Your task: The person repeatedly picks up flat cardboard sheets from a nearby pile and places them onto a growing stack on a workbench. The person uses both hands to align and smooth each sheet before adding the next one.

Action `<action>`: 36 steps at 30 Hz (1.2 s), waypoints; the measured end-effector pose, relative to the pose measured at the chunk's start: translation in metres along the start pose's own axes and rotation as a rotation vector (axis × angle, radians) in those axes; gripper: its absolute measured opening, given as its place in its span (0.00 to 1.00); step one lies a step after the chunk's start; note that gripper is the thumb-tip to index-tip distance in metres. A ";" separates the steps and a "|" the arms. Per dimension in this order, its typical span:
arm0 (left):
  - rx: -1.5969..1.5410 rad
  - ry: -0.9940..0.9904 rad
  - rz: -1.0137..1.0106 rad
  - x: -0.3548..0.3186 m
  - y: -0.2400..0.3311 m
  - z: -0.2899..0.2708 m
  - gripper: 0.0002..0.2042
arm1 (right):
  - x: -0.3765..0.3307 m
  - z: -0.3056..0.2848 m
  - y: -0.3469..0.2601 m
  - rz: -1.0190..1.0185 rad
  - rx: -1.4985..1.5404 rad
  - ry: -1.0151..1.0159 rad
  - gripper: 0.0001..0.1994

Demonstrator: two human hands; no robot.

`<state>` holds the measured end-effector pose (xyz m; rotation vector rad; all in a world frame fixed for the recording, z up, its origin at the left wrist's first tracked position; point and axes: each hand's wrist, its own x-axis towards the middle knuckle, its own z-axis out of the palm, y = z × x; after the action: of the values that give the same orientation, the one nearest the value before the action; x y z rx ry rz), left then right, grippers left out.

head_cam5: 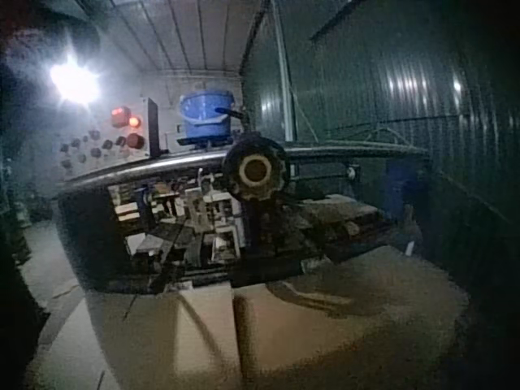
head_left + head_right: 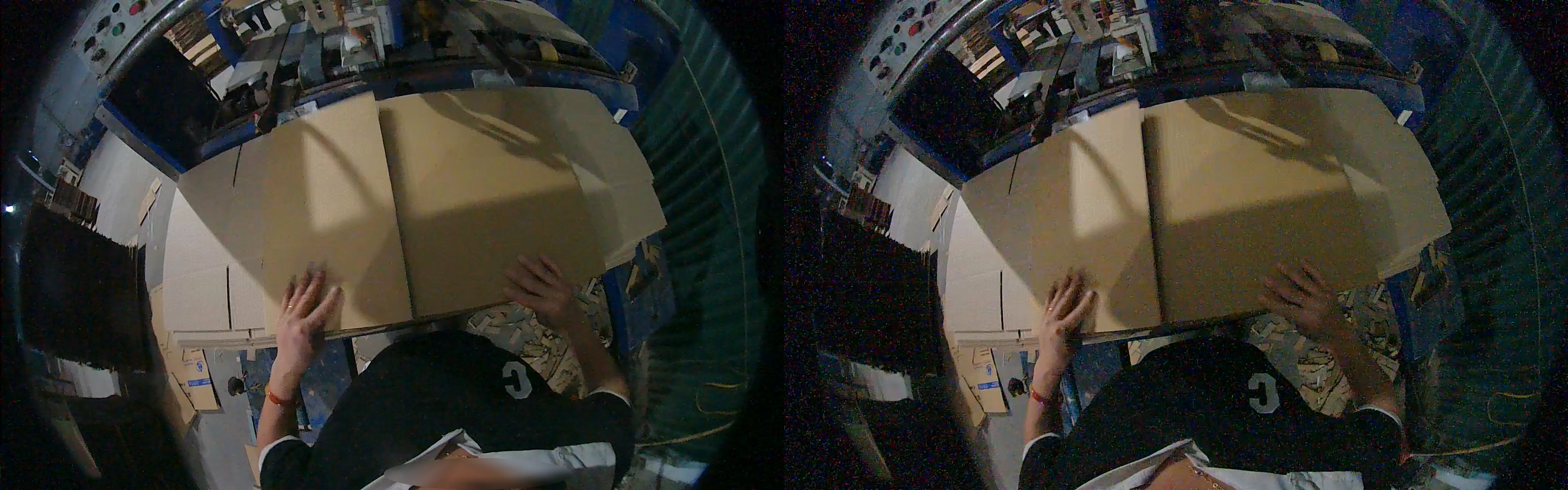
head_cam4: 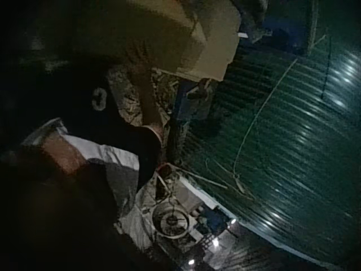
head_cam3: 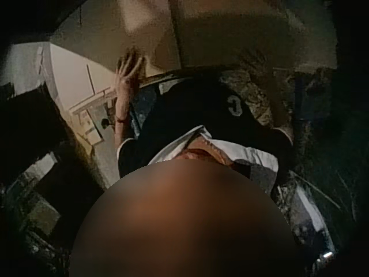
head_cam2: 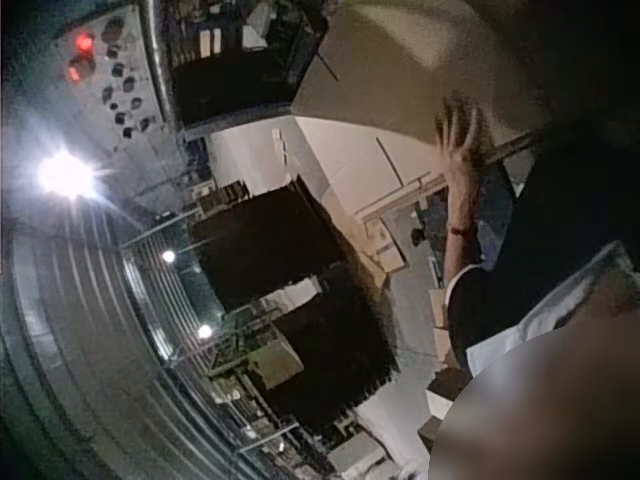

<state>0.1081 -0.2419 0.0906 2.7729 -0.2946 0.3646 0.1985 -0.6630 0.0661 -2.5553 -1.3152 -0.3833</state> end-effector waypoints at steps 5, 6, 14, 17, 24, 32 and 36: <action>0.078 -0.046 0.066 0.015 -0.005 -0.001 0.24 | 0.009 -0.002 0.014 -0.030 -0.048 -0.060 0.21; 0.086 -0.041 0.078 0.016 -0.008 -0.002 0.25 | 0.012 -0.003 0.017 -0.020 -0.054 -0.054 0.19; 0.032 -0.026 0.048 0.059 -0.029 -0.007 0.29 | 0.064 -0.010 0.069 0.089 -0.065 -0.062 0.22; -0.010 -0.091 0.131 0.065 -0.027 -0.011 0.28 | 0.100 -0.013 0.075 0.129 -0.004 -0.191 0.25; -0.163 0.082 -0.113 0.073 -0.053 -0.005 0.23 | 0.270 0.046 0.038 0.693 1.197 -0.018 0.25; -0.089 0.179 -0.698 0.164 -0.184 0.019 0.24 | 0.315 0.124 0.017 0.548 1.061 0.130 0.24; 0.121 -0.035 -0.730 0.196 -0.222 0.048 0.24 | 0.312 0.117 0.014 0.425 0.939 0.225 0.23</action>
<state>0.3574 -0.0845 0.0369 2.7614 0.7387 0.1450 0.3988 -0.3968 0.0608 -1.8279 -0.6042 0.0440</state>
